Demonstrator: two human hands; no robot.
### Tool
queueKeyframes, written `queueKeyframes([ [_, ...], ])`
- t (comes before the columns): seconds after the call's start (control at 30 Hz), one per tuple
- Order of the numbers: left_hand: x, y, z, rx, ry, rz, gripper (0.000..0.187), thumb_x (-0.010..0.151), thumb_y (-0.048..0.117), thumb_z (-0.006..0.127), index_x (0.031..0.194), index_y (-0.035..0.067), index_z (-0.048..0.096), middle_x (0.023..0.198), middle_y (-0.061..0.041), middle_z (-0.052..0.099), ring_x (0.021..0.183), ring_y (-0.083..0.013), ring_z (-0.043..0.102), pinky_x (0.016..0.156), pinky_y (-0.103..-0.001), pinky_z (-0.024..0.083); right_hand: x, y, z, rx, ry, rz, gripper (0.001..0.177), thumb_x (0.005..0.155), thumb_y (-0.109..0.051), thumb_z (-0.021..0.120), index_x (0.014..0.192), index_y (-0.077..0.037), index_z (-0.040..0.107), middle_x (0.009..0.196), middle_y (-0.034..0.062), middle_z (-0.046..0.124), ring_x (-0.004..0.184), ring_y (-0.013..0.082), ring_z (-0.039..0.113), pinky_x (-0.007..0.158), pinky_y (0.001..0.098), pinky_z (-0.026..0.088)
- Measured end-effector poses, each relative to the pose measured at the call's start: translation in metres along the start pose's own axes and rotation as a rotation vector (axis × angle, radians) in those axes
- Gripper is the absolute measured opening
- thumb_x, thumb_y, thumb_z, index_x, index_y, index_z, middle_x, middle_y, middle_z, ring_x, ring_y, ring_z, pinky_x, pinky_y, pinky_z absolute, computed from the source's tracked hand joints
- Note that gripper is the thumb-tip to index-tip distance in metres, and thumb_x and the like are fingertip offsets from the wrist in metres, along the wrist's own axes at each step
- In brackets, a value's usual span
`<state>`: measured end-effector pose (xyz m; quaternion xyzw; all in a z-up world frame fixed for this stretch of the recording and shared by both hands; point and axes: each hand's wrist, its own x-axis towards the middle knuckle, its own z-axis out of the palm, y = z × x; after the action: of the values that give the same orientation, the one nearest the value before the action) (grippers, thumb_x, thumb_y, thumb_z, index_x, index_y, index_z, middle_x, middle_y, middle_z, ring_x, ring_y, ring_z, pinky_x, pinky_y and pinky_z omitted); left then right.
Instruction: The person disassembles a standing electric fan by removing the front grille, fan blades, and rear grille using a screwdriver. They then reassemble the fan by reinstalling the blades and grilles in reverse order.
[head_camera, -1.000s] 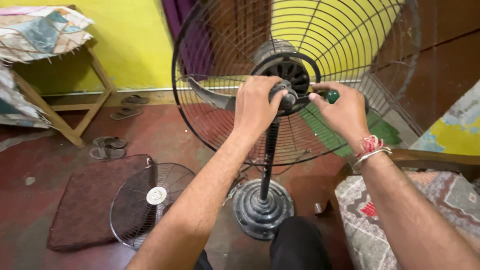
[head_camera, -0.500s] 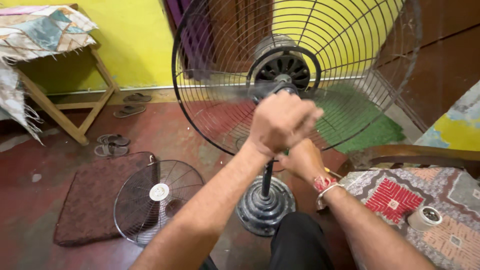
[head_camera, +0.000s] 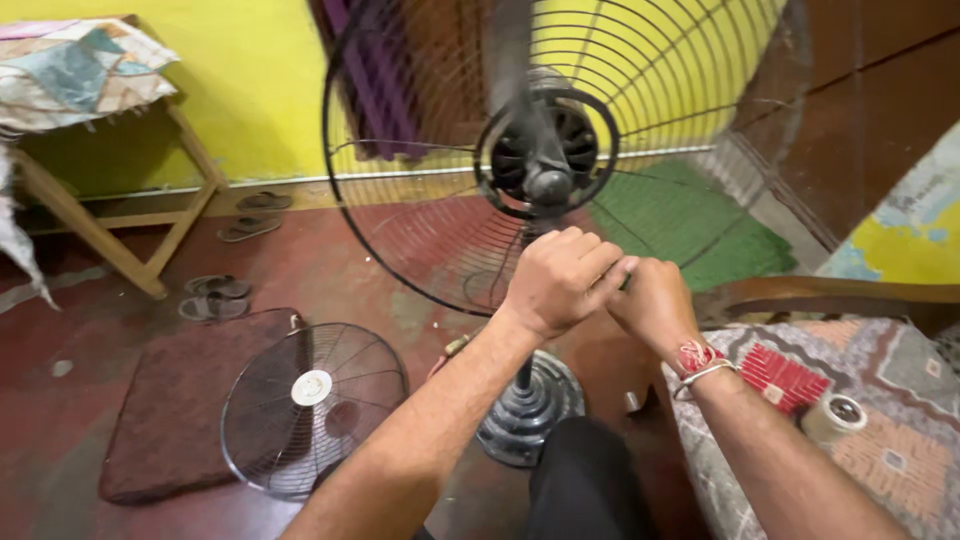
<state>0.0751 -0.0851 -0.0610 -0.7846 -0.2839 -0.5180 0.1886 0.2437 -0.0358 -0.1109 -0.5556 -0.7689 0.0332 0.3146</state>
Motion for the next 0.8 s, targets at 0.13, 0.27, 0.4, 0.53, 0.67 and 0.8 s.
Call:
queueKeyframes([
  [0.13,-0.010,0.017,0.034,-0.036,-0.029,0.023,0.015,0.094,0.024,0.075,0.086,0.013,0.068,0.076,-0.004,0.059,0.073,-0.0246,0.061,0.066,-0.040,0.048,-0.024,0.032,-0.018,0.139,0.066,-0.031,0.014,0.074,-0.015,0.077,0.084,-0.006,0.076,0.082,0.0232,0.070,0.080,0.0438,0.068,0.069,0.0495,0.055],
  [0.27,-0.018,0.039,0.075,-0.144,-0.087,-0.096,0.014,0.095,0.025,0.073,0.090,0.014,0.069,0.078,-0.005,0.065,0.076,-0.0250,0.066,0.069,-0.040,0.052,-0.041,0.065,-0.029,0.195,0.084,0.038,0.016,0.078,-0.012,0.075,0.092,-0.006,0.076,0.082,0.0220,0.070,0.080,0.0408,0.070,0.071,0.0462,0.055],
  [0.4,-0.041,0.077,0.121,-0.372,-0.247,-0.535,0.016,0.094,0.026,0.070,0.102,0.013,0.072,0.082,-0.008,0.073,0.076,-0.0282,0.073,0.063,-0.041,0.055,-0.059,0.107,-0.031,0.351,0.176,0.207,0.012,0.086,-0.016,0.075,0.094,-0.007,0.077,0.081,0.0144,0.075,0.074,0.0281,0.074,0.068,0.0387,0.056],
  [0.53,-0.070,0.108,0.175,-0.395,-0.465,-0.737,0.018,0.090,0.025,0.069,0.104,0.013,0.072,0.085,-0.012,0.075,0.077,-0.0334,0.073,0.067,-0.046,0.055,-0.084,0.152,-0.031,0.575,0.325,0.187,0.013,0.095,-0.014,0.072,0.097,-0.003,0.077,0.083,0.0032,0.077,0.074,0.0108,0.069,0.066,0.0277,0.053],
  [0.67,-0.111,0.150,0.223,-0.535,-0.677,-0.749,0.024,0.089,0.029,0.071,0.108,0.014,0.074,0.084,-0.015,0.074,0.080,-0.0360,0.072,0.072,-0.047,0.055,-0.112,0.196,-0.035,0.994,0.305,0.656,0.020,0.100,-0.020,0.067,0.097,-0.003,0.075,0.060,-0.0050,0.050,0.051,0.0070,0.041,0.047,0.0251,0.032],
  [0.8,-0.137,0.182,0.263,-0.521,-0.894,-0.786,0.026,0.095,0.031,0.073,0.093,0.006,0.075,0.078,-0.019,0.072,0.080,-0.0381,0.071,0.074,-0.048,0.054,-0.145,0.238,-0.041,1.219,0.407,0.789,0.024,0.104,-0.026,0.065,0.096,-0.004,0.069,0.059,-0.0074,0.044,0.048,0.0058,0.037,0.045,0.0230,0.032],
])
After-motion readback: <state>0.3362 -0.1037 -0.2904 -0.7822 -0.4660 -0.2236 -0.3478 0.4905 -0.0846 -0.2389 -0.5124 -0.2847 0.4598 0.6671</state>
